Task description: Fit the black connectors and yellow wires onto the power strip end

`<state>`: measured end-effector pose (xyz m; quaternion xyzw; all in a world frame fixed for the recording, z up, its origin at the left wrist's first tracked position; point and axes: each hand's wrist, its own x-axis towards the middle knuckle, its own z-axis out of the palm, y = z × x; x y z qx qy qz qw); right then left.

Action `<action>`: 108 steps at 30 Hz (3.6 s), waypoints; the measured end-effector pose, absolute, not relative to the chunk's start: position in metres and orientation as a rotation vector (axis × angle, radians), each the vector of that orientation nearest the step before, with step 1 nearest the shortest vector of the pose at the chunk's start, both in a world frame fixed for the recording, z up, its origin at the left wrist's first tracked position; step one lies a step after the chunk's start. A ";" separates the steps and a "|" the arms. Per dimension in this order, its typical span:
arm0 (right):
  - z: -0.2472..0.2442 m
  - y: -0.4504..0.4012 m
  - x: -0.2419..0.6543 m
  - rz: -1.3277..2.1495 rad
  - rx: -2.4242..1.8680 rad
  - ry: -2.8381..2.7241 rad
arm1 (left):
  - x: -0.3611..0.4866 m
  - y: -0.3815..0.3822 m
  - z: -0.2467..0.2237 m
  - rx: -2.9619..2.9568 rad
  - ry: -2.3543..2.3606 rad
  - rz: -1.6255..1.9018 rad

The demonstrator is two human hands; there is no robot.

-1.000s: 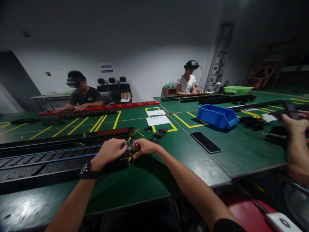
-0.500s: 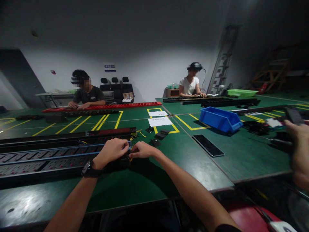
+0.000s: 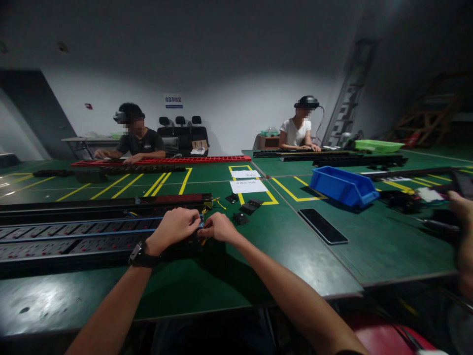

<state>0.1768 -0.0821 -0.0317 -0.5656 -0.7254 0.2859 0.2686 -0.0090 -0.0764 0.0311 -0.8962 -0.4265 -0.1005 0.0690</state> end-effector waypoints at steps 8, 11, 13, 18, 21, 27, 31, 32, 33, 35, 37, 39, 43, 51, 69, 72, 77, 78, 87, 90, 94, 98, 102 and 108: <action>-0.027 -0.078 0.189 0.639 -1.319 -2.044 | -0.009 -0.077 0.031 -2.691 -1.282 -0.349; -0.027 -0.079 0.191 0.636 -1.326 -2.159 | -0.009 -0.077 0.030 -2.686 -1.276 -0.350; -0.027 -0.080 0.189 0.640 -1.307 -2.222 | -0.010 -0.076 0.030 -2.680 -1.285 -0.348; -0.027 -0.079 0.191 0.672 -1.193 -2.231 | -0.010 -0.076 0.029 -2.685 -1.294 -0.339; -0.028 -0.074 0.200 0.754 -1.112 -2.197 | -0.010 -0.076 0.029 -2.687 -1.292 -0.329; -0.031 -0.069 0.215 1.119 -0.947 -2.182 | -0.009 -0.077 0.029 -2.678 -1.272 -0.303; -0.035 -0.068 0.216 1.205 -0.877 -2.143 | -0.009 -0.077 0.029 -2.684 -1.246 -0.281; -0.036 -0.068 0.216 1.212 -0.869 -2.132 | -0.008 -0.077 0.029 -2.686 -1.242 -0.275; -0.037 -0.067 0.216 1.218 -0.867 -2.124 | -0.008 -0.077 0.029 -2.688 -1.239 -0.269; -0.040 -0.066 0.217 1.228 -0.875 -2.115 | -0.007 -0.078 0.029 -2.692 -1.235 -0.262; -0.041 -0.065 0.219 1.246 -0.885 -2.111 | -0.007 -0.079 0.029 -2.696 -1.229 -0.258; -0.040 -0.064 0.222 1.274 -0.896 -2.102 | -0.007 -0.079 0.029 -2.700 -1.227 -0.250; -0.038 -0.061 0.228 1.278 -0.900 -2.097 | -0.007 -0.079 0.029 -2.701 -1.234 -0.230; -0.047 -0.056 0.222 1.095 -0.948 -2.274 | -0.006 -0.078 0.028 -2.688 -1.252 -0.211; -0.046 -0.058 0.225 1.245 -0.935 -2.161 | -0.006 -0.079 0.029 -2.711 -1.255 -0.198; -0.044 -0.058 0.227 1.243 -0.939 -2.122 | -0.006 -0.079 0.029 -2.709 -1.257 -0.194; -0.047 -0.057 0.224 1.316 -0.920 -2.092 | -0.004 -0.081 0.028 -2.792 -1.179 -0.219; -0.048 -0.057 0.223 1.322 -0.915 -2.095 | -0.003 -0.081 0.027 -2.818 -1.156 -0.222; -0.059 -0.049 0.222 1.366 -0.874 -2.062 | -0.001 -0.084 0.028 -2.844 -1.131 -0.203; -0.062 -0.047 0.222 1.412 -0.855 -2.007 | -0.001 -0.084 0.028 -2.843 -1.135 -0.219; -0.062 -0.047 0.221 1.465 -0.856 -1.981 | 0.000 -0.083 0.026 -2.840 -1.130 -0.231; -0.061 -0.046 0.220 1.472 -0.873 -1.986 | 0.000 -0.083 0.026 -2.835 -1.132 -0.215; -0.063 -0.045 0.220 1.443 -0.881 -1.989 | 0.001 -0.086 0.027 -2.861 -1.127 -0.130; -0.062 -0.047 0.219 1.330 -0.884 -2.052 | 0.007 -0.093 0.024 -2.851 -1.214 -0.016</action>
